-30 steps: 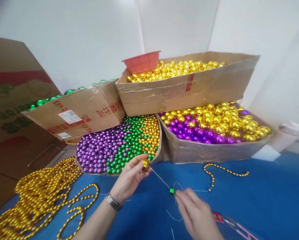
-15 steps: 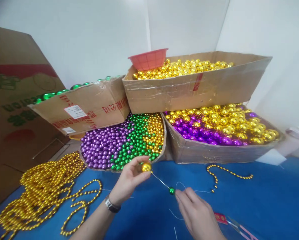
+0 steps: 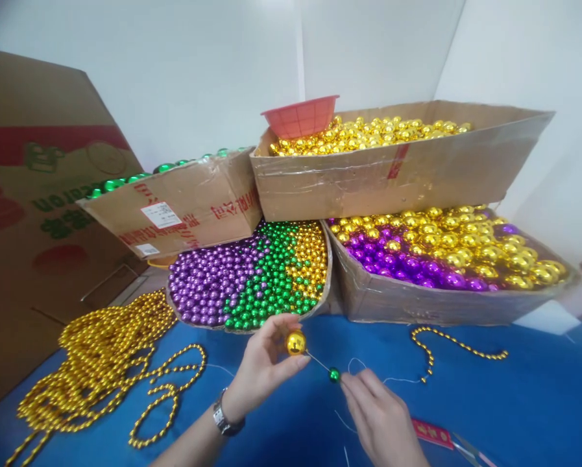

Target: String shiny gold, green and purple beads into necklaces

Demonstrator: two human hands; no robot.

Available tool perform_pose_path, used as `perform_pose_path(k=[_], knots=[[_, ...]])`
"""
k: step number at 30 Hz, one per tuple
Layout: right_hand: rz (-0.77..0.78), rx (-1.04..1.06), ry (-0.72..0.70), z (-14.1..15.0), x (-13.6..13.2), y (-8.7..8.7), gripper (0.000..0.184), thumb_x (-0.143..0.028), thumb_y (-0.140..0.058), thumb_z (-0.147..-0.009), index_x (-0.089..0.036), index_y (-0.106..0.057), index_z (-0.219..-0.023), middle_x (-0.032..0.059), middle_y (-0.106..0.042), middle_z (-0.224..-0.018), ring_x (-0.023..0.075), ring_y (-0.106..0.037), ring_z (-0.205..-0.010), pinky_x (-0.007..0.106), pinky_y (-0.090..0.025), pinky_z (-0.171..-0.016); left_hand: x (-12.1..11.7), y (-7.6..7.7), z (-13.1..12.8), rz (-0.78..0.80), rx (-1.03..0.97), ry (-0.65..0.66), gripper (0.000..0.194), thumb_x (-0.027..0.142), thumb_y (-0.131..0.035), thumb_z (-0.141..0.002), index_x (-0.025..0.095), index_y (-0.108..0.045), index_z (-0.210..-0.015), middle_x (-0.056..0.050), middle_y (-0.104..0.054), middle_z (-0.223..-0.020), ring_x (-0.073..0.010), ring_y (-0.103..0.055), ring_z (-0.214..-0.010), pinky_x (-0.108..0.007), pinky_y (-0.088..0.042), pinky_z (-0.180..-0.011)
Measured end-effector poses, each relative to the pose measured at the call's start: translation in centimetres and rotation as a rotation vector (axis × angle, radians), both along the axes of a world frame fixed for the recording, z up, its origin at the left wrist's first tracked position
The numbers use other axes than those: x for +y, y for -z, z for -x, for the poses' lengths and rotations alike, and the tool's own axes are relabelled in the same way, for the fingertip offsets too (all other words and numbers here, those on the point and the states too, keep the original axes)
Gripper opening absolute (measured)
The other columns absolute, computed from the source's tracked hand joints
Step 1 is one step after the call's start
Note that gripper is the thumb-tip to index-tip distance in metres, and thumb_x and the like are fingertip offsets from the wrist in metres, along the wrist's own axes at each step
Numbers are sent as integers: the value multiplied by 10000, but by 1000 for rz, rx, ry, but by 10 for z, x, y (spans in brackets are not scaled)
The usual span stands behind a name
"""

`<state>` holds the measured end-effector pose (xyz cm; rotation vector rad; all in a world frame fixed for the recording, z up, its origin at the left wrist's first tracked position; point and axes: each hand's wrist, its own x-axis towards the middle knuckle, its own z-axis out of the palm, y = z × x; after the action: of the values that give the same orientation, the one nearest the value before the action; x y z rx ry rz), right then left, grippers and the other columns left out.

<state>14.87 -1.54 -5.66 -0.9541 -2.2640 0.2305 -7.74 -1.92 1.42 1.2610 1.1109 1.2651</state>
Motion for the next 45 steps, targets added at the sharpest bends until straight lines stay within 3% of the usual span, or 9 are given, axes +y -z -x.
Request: perform_pose_path(k=[9, 24, 35, 40, 42, 44, 45], knots=[[91, 83, -62, 3, -2, -5, 217, -171, -421, -917, -174, -573, -1072, 61, -580, -806, 141, -605, -709, 224, -510, -640, 1, 3, 0, 62, -169, 36, 510, 199, -750, -670, 195, -488, -1107, -79, -535, -1058, -155, -531, -884, -269, -488, -709], [106, 83, -72, 4, -4, 0, 212, -160, -428, -919, -182, -552, -1090, 68, -571, -847, 136, -603, -732, 223, -505, -657, -1, 3, -2, 43, -156, 22, 498, 200, -753, -669, 191, -496, -1095, -72, -524, -1049, -152, -522, -882, -276, -475, -714], [31, 37, -64, 7, -2, 2, 206, -198, -430, -922, -195, -562, -1081, 58, -614, -845, 143, -635, -761, 212, -522, -678, -8, 7, -5, 29, -98, 37, 524, 220, -750, -671, 203, -486, -1123, -80, -528, -1070, -167, -540, -900, -284, -498, -721], [-47, 67, -29, 10, -1, 3, 209, -248, -403, -938, -203, -569, -1056, 47, -646, -845, 138, -649, -755, 197, -521, -679, -8, -1, 10, -65, 135, 106, 639, 269, -728, -696, 233, -418, -1254, -103, -516, -1213, -222, -530, -1058, -341, -486, -854], [-57, 82, -21, 10, 0, 4, 207, -268, -405, -939, -207, -568, -1052, 41, -651, -840, 133, -650, -738, 184, -517, -657, 5, -8, 31, -159, 354, -76, 501, 300, -612, -802, 221, -417, -1256, -100, -537, -1192, -206, -526, -1060, -330, -478, -854], [-55, 87, -16, 10, 1, 4, 202, -277, -411, -939, -212, -567, -1049, 39, -651, -841, 133, -650, -736, 181, -513, -647, 27, -16, 56, -246, 704, -313, 334, 289, -467, -885, 191, -463, -1204, -97, -575, -1104, -190, -539, -984, -336, -465, -836], [-53, 89, -17, 10, 1, 5, 201, -276, -412, -939, -212, -565, -1053, 40, -650, -845, 133, -650, -737, 181, -511, -643, 39, -19, 67, -273, 907, -369, 297, 273, -442, -892, 183, -496, -1170, -98, -582, -1078, -201, -526, -975, -356, -446, -850]])
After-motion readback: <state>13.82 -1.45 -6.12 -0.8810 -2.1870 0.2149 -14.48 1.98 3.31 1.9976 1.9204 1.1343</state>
